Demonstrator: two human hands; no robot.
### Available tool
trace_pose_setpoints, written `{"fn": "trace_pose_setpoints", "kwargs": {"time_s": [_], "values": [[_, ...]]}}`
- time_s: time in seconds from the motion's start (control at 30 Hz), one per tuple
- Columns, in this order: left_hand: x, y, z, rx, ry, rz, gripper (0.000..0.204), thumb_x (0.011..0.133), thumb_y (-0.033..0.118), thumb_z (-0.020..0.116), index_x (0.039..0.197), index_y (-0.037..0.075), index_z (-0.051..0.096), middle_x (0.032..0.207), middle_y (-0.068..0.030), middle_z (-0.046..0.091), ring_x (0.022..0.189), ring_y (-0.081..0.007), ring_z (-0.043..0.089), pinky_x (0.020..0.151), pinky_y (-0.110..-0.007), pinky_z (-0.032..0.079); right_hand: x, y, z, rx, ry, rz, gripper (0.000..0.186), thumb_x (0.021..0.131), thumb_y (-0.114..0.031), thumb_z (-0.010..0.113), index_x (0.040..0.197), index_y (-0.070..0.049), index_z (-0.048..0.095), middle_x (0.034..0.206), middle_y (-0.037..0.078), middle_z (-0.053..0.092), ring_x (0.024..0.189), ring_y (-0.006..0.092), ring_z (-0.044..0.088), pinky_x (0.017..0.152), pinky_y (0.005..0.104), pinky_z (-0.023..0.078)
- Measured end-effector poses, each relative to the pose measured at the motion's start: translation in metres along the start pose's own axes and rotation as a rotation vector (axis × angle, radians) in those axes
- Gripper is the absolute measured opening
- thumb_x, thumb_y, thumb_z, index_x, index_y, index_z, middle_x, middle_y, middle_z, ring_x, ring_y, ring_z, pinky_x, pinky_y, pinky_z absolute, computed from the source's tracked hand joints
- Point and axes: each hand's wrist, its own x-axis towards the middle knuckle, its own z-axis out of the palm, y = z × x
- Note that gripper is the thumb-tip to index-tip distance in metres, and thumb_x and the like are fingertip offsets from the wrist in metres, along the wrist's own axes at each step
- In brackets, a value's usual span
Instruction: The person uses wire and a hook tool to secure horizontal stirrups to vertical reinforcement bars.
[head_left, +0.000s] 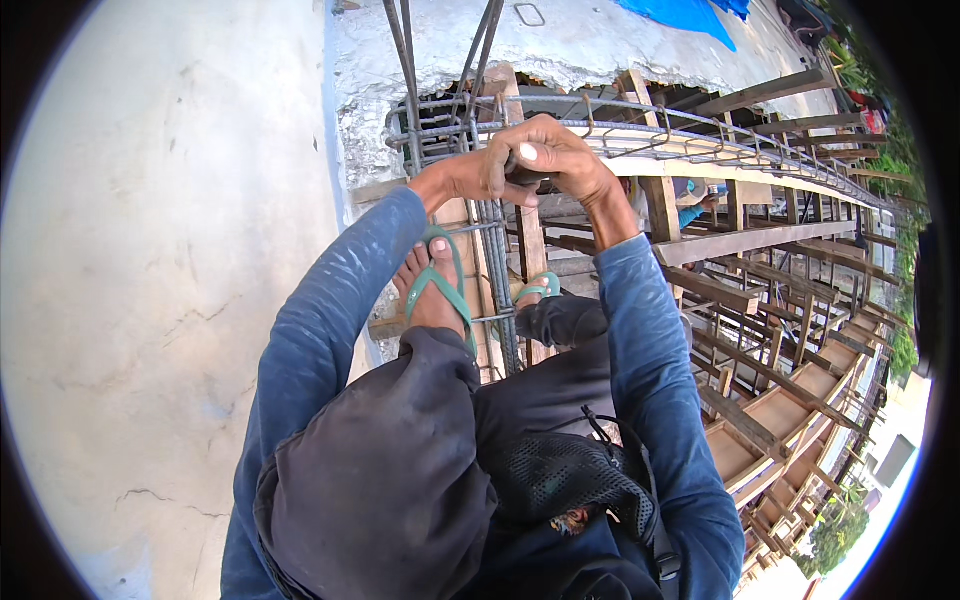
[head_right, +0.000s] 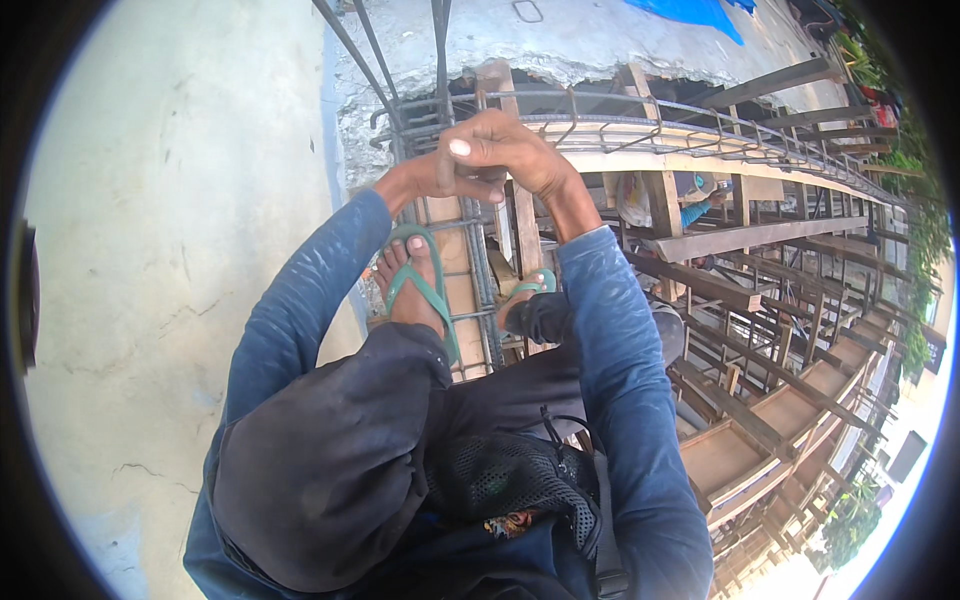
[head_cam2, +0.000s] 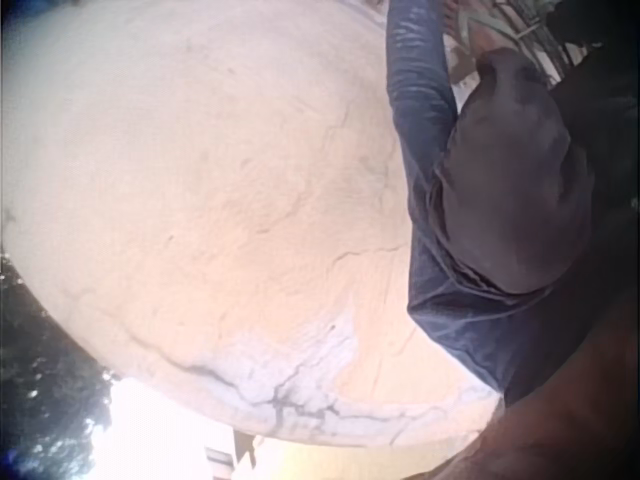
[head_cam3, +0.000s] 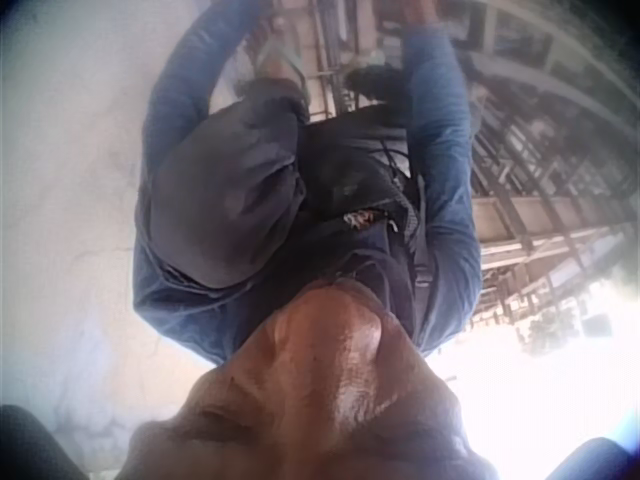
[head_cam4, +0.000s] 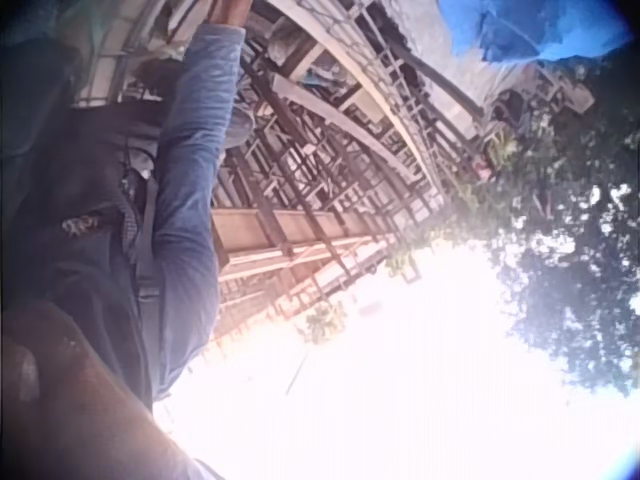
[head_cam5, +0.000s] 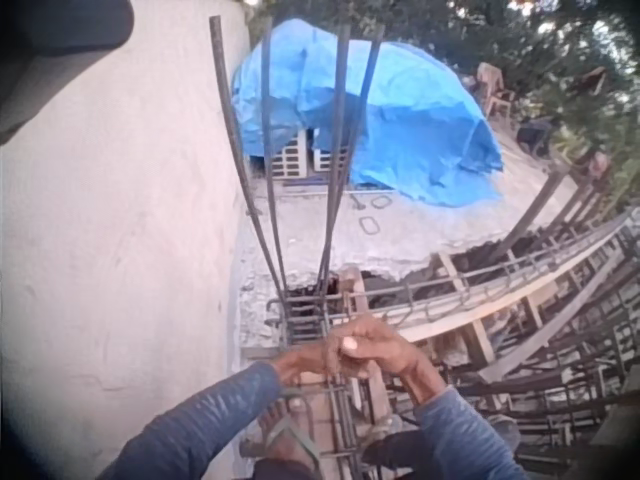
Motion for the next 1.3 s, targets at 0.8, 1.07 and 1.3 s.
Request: {"fn": "trace_pose_setpoints", "kwargs": {"time_s": [0.8, 1.07, 1.3], "values": [[-0.010, 0.007, 0.031, 0.058, 0.764, 0.052, 0.065, 0.068, 0.019, 0.088, 0.120, 0.003, 0.051, 0.107, -0.0069, 0.062, 0.098, -0.0147, 0.060, 0.087, -0.029, 0.050, 0.016, 0.011, 0.045, -0.001, 0.607, -0.099, 0.047, 0.096, -0.044, 0.060, 0.086, 0.001, 0.067, 0.077, 0.005, 0.064, 0.074, 0.0115, 0.059, 0.070, 0.0263, 0.047], [-0.068, -0.050, 0.060, 0.192, 1.004, -0.232, 0.045, 0.080, 0.021, 0.078, 0.112, -0.004, 0.058, 0.118, -0.0191, 0.057, 0.106, -0.0288, 0.058, 0.092, -0.040, 0.048, 0.013, 0.026, 0.017, -0.085, 0.576, -0.068, 0.044, 0.099, -0.042, 0.054, 0.082, -0.003, 0.063, 0.074, 0.006, 0.063, 0.077, 0.0145, 0.061, 0.063, 0.0291, 0.050], [-0.057, -0.046, 0.102, 0.904, 0.809, 0.090, 0.044, 0.080, 0.015, 0.073, 0.120, 0.002, 0.058, 0.121, -0.0177, 0.055, 0.109, -0.0382, 0.056, 0.100, -0.047, 0.040, 0.015, 0.021, 0.026, -0.056, 0.540, 0.111, 0.040, 0.099, -0.039, 0.057, 0.081, -0.004, 0.062, 0.074, 0.006, 0.064, 0.072, 0.0133, 0.061, 0.058, 0.0285, 0.051]]}}
